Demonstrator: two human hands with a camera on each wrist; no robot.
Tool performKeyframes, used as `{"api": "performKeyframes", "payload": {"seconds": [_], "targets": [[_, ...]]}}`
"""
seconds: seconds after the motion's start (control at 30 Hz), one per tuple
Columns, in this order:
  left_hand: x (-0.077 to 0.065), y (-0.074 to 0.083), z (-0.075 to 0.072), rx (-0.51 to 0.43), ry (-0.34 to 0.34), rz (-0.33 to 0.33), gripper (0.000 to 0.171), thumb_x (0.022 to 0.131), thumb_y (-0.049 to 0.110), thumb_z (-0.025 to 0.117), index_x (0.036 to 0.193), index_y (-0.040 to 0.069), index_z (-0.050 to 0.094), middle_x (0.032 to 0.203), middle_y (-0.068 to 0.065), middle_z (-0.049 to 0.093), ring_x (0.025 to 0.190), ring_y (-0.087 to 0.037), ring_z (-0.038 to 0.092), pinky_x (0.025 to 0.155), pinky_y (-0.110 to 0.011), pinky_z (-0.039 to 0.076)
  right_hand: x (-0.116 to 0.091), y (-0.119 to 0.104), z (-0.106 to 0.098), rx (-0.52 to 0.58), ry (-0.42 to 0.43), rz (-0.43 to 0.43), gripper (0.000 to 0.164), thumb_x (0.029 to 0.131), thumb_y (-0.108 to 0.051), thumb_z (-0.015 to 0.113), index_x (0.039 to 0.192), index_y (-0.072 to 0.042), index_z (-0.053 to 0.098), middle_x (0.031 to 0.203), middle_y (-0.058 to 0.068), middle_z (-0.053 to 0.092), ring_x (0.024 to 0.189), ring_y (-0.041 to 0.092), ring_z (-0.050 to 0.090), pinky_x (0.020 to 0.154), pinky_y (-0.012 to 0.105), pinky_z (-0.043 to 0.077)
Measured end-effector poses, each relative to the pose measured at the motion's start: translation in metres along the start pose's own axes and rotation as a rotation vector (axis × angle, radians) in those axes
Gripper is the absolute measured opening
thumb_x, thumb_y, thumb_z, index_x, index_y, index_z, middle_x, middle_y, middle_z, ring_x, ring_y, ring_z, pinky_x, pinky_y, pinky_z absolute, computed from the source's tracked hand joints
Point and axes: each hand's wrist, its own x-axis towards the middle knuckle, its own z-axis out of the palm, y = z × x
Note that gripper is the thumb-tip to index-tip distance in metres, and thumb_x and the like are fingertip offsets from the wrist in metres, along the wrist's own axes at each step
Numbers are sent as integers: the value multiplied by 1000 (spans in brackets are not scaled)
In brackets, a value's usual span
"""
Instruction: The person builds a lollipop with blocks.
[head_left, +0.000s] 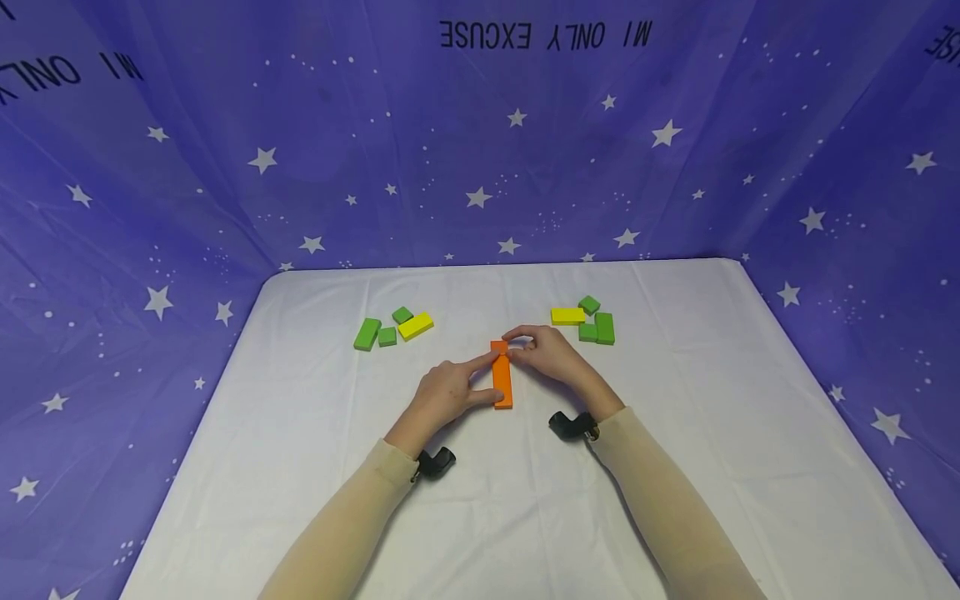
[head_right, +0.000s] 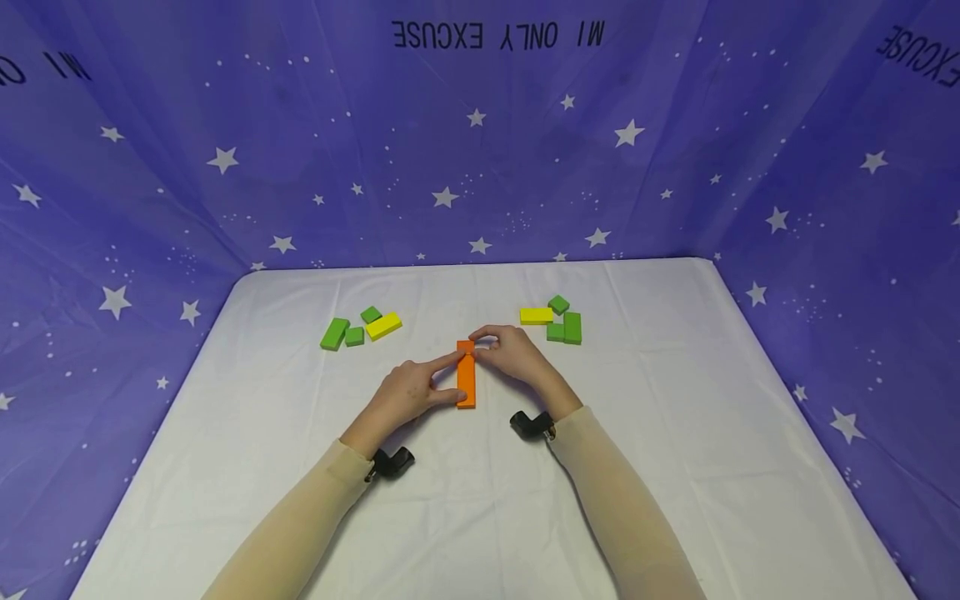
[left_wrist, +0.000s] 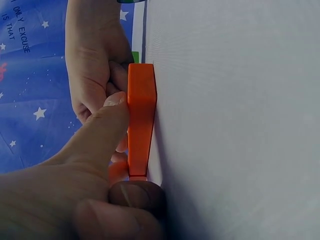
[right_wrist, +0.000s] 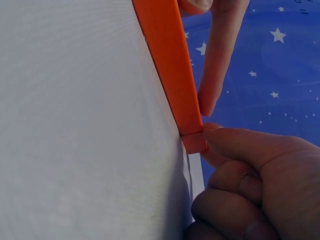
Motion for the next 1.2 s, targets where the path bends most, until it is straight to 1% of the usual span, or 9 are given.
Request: {"api": "performKeyframes", "payload": {"seconds": [0.27, 0.53, 0.67, 0.77, 0.87, 1.03, 1.2], "targets": [[1, 0, -1, -4, -3, -4, 82, 88, 64, 77, 160, 42, 45, 61, -4, 53, 60, -22, 53, 54, -32, 41, 1, 1, 0, -19, -3, 5, 34, 100, -26, 71, 133, -20, 74, 59, -5, 43, 54, 13, 39, 55, 26, 32], [1, 0, -1, 3, -10, -5, 83, 88, 66, 77, 161, 41, 45, 59, -3, 50, 56, -22, 52, 53, -31, 40, 2, 3, -3, 17, -3, 0, 40, 99, -26, 73, 138, -20, 70, 58, -6, 43, 52, 12, 37, 55, 26, 31], [1, 1, 0, -1, -7, -7, 81, 88, 66, 77, 159, 41, 48, 59, -3, 51, 55, -22, 52, 52, -32, 40, 1, 7, -10, 47, 52, 2, 43, 98, -28, 74, 140, -20, 69, 58, -6, 43, 53, 12, 38, 54, 25, 33], [1, 1, -1, 0, -6, -6, 81, 88, 65, 77, 159, 41, 48, 59, -3, 52, 54, -22, 52, 52, -32, 40, -1, 10, -19, 104, 101, 16, 44, 98, -29, 75, 141, -21, 68, 57, -6, 46, 51, 12, 38, 51, 25, 34], [0, 1, -2, -5, -12, -7, 81, 88, 65, 77, 159, 41, 48, 60, -3, 52, 54, -21, 53, 53, -32, 40, -2, 13, -30, 154, 138, 23, 45, 98, -28, 76, 142, -22, 67, 55, -6, 44, 49, 12, 36, 49, 26, 32], [-1, 1, -2, -14, -21, -11, 80, 88, 65, 77, 159, 42, 47, 60, -2, 50, 52, -21, 53, 53, -31, 40, -6, 18, -44, 194, 185, 32, 45, 99, -30, 76, 142, -25, 66, 53, -8, 41, 47, 11, 34, 48, 25, 31], [-1, 1, -2, -17, -21, -13, 80, 88, 65, 77, 159, 43, 48, 60, -2, 49, 52, -22, 52, 53, -31, 38, -9, 23, -56, 230, 217, 55, 47, 98, -31, 77, 144, -27, 65, 55, -6, 45, 47, 11, 35, 47, 26, 31]]}}
